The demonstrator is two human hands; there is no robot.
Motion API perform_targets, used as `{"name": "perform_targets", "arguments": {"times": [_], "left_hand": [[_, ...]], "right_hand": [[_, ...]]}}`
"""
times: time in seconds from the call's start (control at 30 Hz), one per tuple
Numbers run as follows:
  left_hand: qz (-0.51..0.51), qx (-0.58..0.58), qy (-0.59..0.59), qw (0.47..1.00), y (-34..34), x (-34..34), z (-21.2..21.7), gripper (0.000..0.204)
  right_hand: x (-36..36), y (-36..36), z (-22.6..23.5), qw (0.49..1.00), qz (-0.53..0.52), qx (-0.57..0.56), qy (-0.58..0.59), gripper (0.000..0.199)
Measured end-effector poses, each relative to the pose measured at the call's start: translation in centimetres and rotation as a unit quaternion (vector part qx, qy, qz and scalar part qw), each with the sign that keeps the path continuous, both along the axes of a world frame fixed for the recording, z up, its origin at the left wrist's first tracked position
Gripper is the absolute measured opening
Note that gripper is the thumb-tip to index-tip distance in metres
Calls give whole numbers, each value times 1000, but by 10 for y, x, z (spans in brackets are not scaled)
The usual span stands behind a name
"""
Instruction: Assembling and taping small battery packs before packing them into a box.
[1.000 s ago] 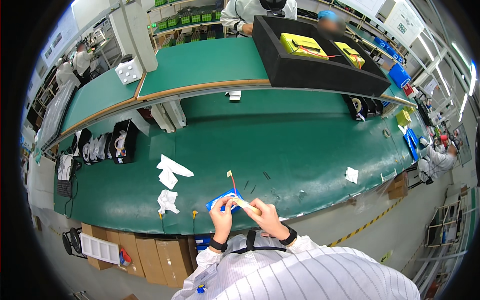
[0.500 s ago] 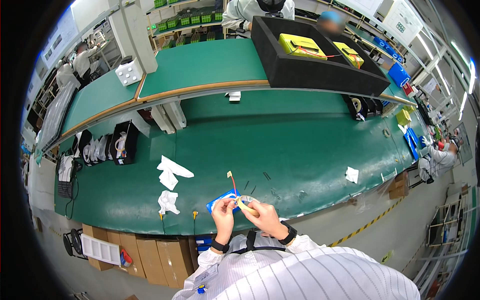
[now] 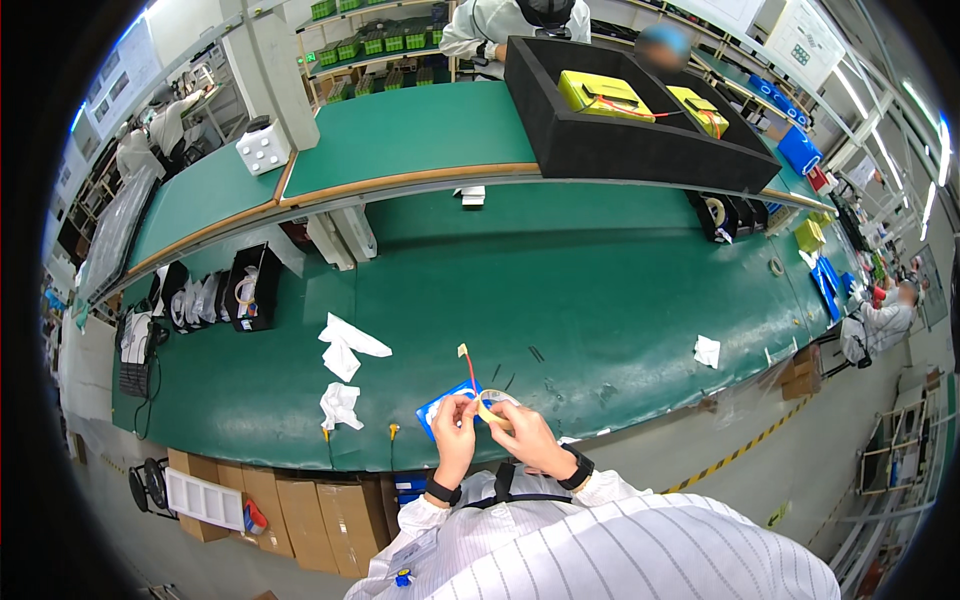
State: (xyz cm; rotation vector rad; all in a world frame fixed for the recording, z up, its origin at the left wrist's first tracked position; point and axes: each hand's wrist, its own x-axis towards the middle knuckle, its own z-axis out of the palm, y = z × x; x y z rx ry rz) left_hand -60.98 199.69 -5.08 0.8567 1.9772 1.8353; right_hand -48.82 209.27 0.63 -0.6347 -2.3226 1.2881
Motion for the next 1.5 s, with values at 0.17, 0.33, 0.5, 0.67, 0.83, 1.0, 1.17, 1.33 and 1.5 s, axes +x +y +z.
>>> {"name": "perform_targets", "arguments": {"times": [0.17, 0.33, 0.5, 0.67, 0.83, 1.0, 1.17, 1.33, 1.5], "left_hand": [[11, 26, -62, 998, -1, 5, 8, 6], [1, 37, -51, 998, -1, 11, 8, 5], [5, 40, -88, 995, -1, 10, 7, 8], [-1, 8, -36, 999, -1, 11, 10, 9], [-22, -14, -1, 1000, 0, 13, 13, 8], [-33, 45, -78, 995, 0, 12, 11, 4], [-61, 80, -176, 979, -1, 10, 3, 4], [-81, 100, -191, 973, 3, 10, 12, 4], [-98, 74, -174, 977, -2, 7, 5, 6]], "right_hand": [[-3, -3, 2, 998, -19, -41, -32, 24], [-15, -6, 6, 998, -39, -34, -25, 25], [-18, 1, -5, 999, -8, -18, 44, 19], [-18, 2, -8, 998, -14, -33, 44, 14], [-16, 3, -8, 1000, -22, 2, 18, 12], [-16, 6, -11, 992, -65, -95, 46, 17], [-12, 8, -9, 982, -45, -178, 52, 23], [-12, 9, -18, 980, -46, -186, 58, 25], [-13, 9, -12, 985, -32, -157, 60, 36]]}}
